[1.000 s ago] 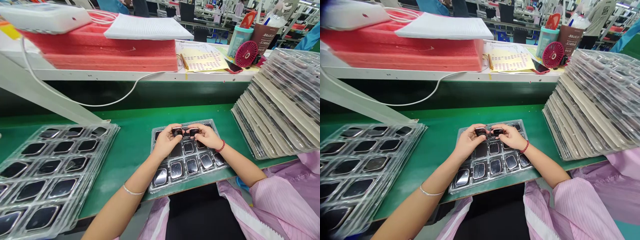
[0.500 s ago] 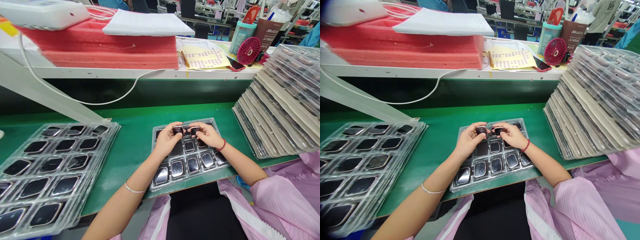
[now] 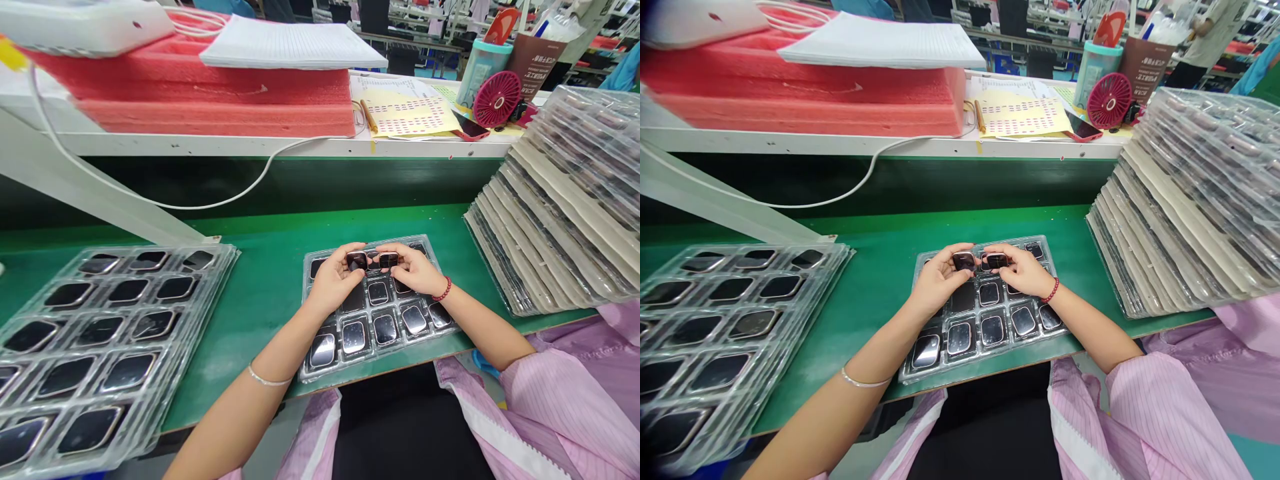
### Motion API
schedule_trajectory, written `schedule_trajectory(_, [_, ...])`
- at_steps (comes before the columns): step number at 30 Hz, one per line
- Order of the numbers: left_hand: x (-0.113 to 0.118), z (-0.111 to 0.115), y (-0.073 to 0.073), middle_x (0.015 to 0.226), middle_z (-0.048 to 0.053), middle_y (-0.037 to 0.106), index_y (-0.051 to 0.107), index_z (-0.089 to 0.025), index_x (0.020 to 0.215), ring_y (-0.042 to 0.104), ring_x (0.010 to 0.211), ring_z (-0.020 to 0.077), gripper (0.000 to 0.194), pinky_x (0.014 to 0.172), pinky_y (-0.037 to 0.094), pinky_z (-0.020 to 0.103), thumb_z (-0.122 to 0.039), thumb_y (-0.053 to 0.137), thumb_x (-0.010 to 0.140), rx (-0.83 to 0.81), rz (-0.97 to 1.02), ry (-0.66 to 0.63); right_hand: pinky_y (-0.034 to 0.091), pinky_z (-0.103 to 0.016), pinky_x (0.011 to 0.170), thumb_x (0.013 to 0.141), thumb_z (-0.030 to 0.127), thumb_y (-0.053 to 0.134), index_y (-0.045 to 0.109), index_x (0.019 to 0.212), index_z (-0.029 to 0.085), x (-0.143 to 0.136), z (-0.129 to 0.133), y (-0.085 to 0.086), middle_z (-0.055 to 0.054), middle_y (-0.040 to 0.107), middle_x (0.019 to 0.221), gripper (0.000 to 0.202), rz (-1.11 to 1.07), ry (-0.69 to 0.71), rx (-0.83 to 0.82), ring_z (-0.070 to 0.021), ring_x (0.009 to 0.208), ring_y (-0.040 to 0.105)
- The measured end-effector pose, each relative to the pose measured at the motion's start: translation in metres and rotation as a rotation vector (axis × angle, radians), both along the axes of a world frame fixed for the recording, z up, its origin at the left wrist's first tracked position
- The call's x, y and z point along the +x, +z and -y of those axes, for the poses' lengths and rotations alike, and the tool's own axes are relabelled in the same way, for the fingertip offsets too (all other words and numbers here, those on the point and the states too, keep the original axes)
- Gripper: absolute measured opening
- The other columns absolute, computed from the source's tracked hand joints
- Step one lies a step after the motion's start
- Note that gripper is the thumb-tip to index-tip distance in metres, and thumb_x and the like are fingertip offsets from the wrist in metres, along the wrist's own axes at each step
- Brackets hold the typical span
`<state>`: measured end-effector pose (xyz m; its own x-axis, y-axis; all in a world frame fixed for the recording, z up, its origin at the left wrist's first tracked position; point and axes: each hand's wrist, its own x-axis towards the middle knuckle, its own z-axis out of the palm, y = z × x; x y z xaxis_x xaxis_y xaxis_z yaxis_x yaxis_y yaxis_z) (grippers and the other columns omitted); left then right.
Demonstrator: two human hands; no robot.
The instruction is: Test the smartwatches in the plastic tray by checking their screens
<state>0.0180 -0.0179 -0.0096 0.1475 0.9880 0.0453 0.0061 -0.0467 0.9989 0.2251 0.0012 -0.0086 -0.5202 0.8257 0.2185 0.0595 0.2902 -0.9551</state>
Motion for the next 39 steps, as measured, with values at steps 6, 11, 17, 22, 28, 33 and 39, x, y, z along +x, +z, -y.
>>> schedule_trajectory(6, [0.0, 0.0, 0.002, 0.091, 0.007, 0.071, 0.062, -0.016, 0.11, 0.067, 0.084, 0.022, 0.04, 0.076, 0.055, 0.035, -0.027, 0.068, 0.072, -0.015, 0.006, 0.01, 0.061, -0.033, 0.073, 0.084, 0.016, 0.049, 0.056, 0.125, 0.018, 0.001, -0.002, -0.003, -0.01, 0.067, 0.116, 0.042, 0.039, 0.003, -0.064, -0.0178, 0.085, 0.071])
schedule_trajectory(11, [0.0, -0.001, -0.003, 0.104, 0.007, 0.07, 0.061, -0.017, 0.115, 0.066, 0.093, 0.021, 0.049, 0.086, 0.054, 0.036, -0.014, 0.058, 0.065, 0.025, 0.006, -0.001, 0.06, -0.032, 0.078, 0.078, 0.01, 0.049, 0.058, 0.124, 0.019, 0.001, -0.002, -0.002, -0.011, 0.062, 0.127, 0.048, 0.041, 0.007, 0.033, -0.0222, 0.106, 0.066])
schedule_trajectory(17, [-0.001, -0.002, -0.005, 0.111, 0.009, 0.069, 0.058, -0.017, 0.121, 0.068, 0.09, 0.0201, 0.061, 0.091, 0.053, 0.038, -0.009, 0.051, 0.061, 0.033, -0.009, -0.038, 0.061, -0.027, 0.066, 0.083, 0.013, 0.047, 0.055, 0.126, 0.017, 0.002, -0.007, -0.007, -0.011, 0.065, 0.12, 0.044, 0.004, -0.004, -0.093, -0.017, 0.084, 0.071])
schedule_trajectory(22, [-0.001, -0.002, -0.003, 0.106, 0.007, 0.071, 0.055, -0.017, 0.126, 0.067, 0.082, 0.0176, 0.065, 0.088, 0.054, 0.038, -0.007, 0.049, 0.061, 0.012, -0.026, -0.047, 0.061, -0.024, 0.062, 0.077, 0.01, 0.051, 0.052, 0.128, 0.017, 0.004, -0.012, -0.013, -0.01, 0.067, 0.117, 0.051, -0.069, 0.005, -0.178, -0.0162, 0.085, 0.071])
schedule_trajectory(28, [-0.001, -0.002, -0.005, 0.106, 0.007, 0.071, 0.055, -0.017, 0.126, 0.068, 0.083, 0.0173, 0.064, 0.09, 0.053, 0.039, -0.007, 0.051, 0.063, 0.012, -0.011, -0.058, 0.062, -0.025, 0.065, 0.076, 0.008, 0.052, 0.053, 0.127, 0.019, 0.004, -0.011, -0.014, -0.009, 0.067, 0.12, 0.053, -0.054, 0.01, -0.165, -0.0169, 0.087, 0.071])
schedule_trajectory(33, [0.0, -0.001, -0.006, 0.111, 0.01, 0.07, 0.055, -0.016, 0.126, 0.066, 0.106, 0.0247, 0.058, 0.093, 0.052, 0.039, -0.015, 0.064, 0.069, 0.009, 0.013, -0.043, 0.061, -0.031, 0.076, 0.078, 0.011, 0.055, 0.054, 0.126, 0.019, 0.004, -0.008, -0.008, -0.009, 0.068, 0.117, 0.049, -0.031, 0.007, -0.118, -0.0187, 0.092, 0.071])
schedule_trajectory(39, [0.0, -0.001, -0.004, 0.105, 0.009, 0.071, 0.059, -0.015, 0.122, 0.068, 0.096, 0.0233, 0.051, 0.088, 0.053, 0.037, -0.022, 0.069, 0.072, 0.0, 0.018, -0.031, 0.061, -0.03, 0.074, 0.082, 0.015, 0.056, 0.056, 0.124, 0.018, 0.003, -0.007, -0.007, -0.01, 0.067, 0.118, 0.042, -0.016, -0.011, -0.095, -0.0172, 0.086, 0.071])
